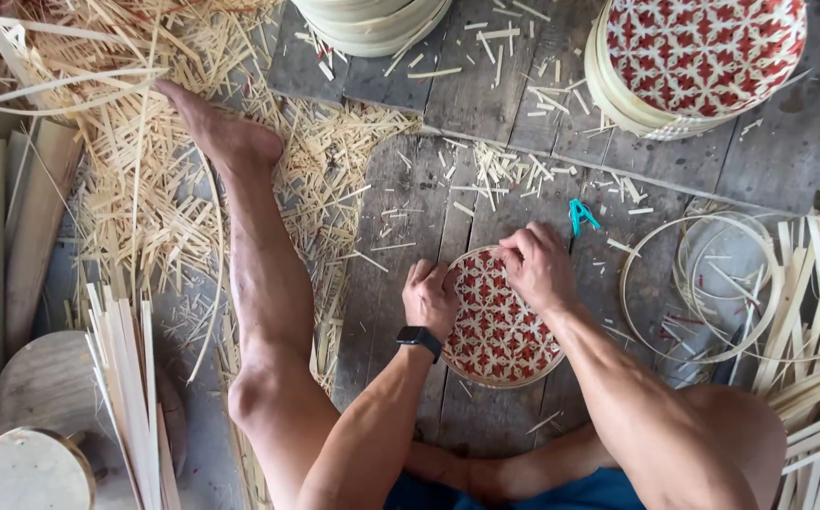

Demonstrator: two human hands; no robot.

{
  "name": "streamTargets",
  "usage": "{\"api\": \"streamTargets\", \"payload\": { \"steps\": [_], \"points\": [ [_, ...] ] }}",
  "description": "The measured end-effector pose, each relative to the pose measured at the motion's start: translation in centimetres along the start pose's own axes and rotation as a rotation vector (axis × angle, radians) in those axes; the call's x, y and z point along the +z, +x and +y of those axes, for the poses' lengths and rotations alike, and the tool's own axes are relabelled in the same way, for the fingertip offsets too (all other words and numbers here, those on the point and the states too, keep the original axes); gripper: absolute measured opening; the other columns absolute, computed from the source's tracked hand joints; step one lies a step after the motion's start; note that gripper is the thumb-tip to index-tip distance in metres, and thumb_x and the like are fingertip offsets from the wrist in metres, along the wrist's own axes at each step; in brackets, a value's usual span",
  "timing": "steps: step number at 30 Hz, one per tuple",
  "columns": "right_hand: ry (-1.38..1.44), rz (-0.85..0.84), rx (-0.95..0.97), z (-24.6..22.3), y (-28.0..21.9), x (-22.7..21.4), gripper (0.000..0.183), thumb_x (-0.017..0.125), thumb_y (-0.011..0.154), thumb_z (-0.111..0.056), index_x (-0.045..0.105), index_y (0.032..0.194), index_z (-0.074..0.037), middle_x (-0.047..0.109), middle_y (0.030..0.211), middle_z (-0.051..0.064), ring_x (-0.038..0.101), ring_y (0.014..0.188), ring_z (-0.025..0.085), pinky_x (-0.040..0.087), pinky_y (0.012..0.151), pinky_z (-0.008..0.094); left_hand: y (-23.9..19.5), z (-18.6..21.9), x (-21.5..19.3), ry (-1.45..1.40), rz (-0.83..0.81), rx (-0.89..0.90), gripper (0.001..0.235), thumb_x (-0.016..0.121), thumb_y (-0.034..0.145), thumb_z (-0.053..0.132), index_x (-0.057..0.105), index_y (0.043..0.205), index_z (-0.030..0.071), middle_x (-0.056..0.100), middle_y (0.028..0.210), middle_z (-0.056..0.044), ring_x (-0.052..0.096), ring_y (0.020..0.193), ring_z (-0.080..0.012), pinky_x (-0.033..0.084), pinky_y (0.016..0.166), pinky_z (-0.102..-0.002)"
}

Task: The person sits on the floor weaving a round bamboo tray, pressing and tucking bamboo strips along the rim to secure the woven pattern. They use a plastic clip to hold the work, rotate the tray, and press the woven surface flat with their hands.

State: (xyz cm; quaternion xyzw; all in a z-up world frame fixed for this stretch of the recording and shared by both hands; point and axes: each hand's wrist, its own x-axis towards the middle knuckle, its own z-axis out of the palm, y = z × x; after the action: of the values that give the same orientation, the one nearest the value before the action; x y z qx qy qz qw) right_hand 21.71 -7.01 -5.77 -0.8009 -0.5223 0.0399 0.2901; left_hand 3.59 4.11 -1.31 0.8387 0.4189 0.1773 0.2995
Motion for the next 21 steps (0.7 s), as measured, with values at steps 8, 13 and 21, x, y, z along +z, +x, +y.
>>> {"api": "streamTargets", "payload": {
  "steps": [8,13,21],
  "points": [
    [0.238,-0.132,0.311,-2.8,1.8,-7.6,0.025,0.08,0.088,-0.024,0.073,0.108,-0.009,0.068,0.097,0.006,0.065,0.09,0.018,0.056,0.079,0.037,0.0,-0.7,-1.5,-0.277,-0.118,-0.259,0.024,0.075,0.088,0.021,0.076,0.106,0.006,0.074,0.1,-0.011,0.071,0.088,-0.0237,0.059,0.079,-0.037],
    [0.256,-0.217,0.69,-0.9,-6.2,-10.5,0.037,0.071,0.095,-0.029,0.066,0.126,-0.009,0.074,0.094,0.01,0.073,0.08,0.023,0.061,0.075,0.037,-1.6,-3.1,-3.0,-0.775,-0.163,-0.602,0.049,0.067,0.095,0.043,0.074,0.117,0.0,0.079,0.105,-0.013,0.073,0.09,-0.0152,0.06,0.081,-0.031],
    [0.408,-0.244,0.789,-5.2,-9.6,-13.4,0.04,0.068,0.097,-0.037,0.075,0.117,-0.003,0.074,0.075,0.013,0.062,0.064,0.017,0.049,0.059,0.033,0.6,-0.9,-3.2,-0.68,-0.342,-0.732,0.057,0.064,0.098,0.051,0.072,0.115,-0.003,0.076,0.104,-0.012,0.069,0.092,-0.0157,0.056,0.084,-0.036]
  ]
}}
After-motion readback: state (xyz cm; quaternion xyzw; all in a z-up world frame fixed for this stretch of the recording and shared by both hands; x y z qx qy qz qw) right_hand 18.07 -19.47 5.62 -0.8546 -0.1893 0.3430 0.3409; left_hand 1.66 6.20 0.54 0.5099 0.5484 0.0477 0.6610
